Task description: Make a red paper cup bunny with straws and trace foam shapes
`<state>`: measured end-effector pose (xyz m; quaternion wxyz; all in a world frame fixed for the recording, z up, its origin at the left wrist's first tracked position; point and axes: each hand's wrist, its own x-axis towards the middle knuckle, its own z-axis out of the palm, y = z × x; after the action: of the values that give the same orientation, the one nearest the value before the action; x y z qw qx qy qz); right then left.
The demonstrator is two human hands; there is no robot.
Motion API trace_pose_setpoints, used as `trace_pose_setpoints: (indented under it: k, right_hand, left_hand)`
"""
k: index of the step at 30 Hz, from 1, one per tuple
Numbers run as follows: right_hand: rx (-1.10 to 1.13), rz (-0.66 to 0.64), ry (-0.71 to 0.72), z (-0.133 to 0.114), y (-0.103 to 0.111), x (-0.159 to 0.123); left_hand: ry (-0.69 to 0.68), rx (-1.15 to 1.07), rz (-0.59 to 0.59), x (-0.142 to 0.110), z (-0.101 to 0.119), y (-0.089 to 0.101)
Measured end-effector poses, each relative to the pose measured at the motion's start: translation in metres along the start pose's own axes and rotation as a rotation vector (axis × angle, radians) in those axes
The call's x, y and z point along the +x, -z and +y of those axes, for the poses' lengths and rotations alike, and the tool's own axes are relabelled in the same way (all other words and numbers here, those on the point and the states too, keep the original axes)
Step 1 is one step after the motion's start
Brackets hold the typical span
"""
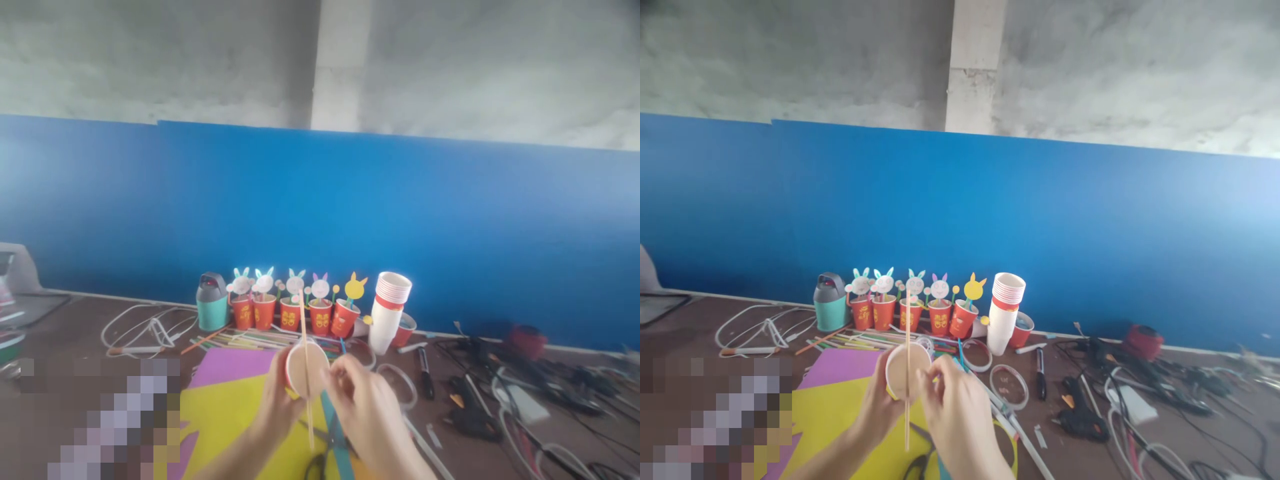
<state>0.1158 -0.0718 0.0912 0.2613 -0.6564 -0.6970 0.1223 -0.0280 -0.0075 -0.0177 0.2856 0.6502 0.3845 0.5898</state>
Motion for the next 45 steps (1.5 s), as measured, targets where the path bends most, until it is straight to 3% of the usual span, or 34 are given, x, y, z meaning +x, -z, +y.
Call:
trace_pose_setpoints:
  k: [3, 10, 16, 23, 26, 29, 35, 40, 45]
  right_hand:
    - [0.02, -0.113, -0.011, 0.005, -0.001, 0.001]
    - [0.135, -0.367, 0.039, 0.002, -0.027, -0.002]
    - [0.115, -0.554, -0.113, 0.033, 0.0, -0.014]
    - [0.104, -0.547, -0.116, 0.046, 0.023, -0.029]
    - [0.137, -0.492, -0.073, 0.038, 0.034, -0.025]
    - [0.242, -0.526, -0.017, 0.034, 0.042, -0.015]
    - [0.328, -0.507, -0.065, 0.039, 0.043, 0.0]
    - [0.276, -0.678, -0.075, 0.037, 0.043, -0.006]
    - [0.254, -0.633, -0.083, 0.035, 0.04, -0.013]
  left_hand:
    - [0.038, 0.018, 0.143, 0.003, -0.007, 0.0]
    - [0.104, -0.027, 0.301, 0.011, -0.007, 0.002]
    - [0.311, -0.29, 0.508, 0.037, 0.0, 0.018]
    - [0.383, -0.367, 0.527, 0.04, -0.005, 0.024]
    - [0.333, -0.337, 0.475, 0.038, -0.005, 0.021]
    - [0.273, -0.292, 0.396, 0.032, -0.002, 0.016]
    - [0.222, -0.204, 0.268, 0.022, -0.004, 0.011]
    - [0.155, -0.156, 0.289, 0.022, -0.007, 0.01]
    - [0.1, 0.005, 0.272, 0.019, -0.013, 0.011]
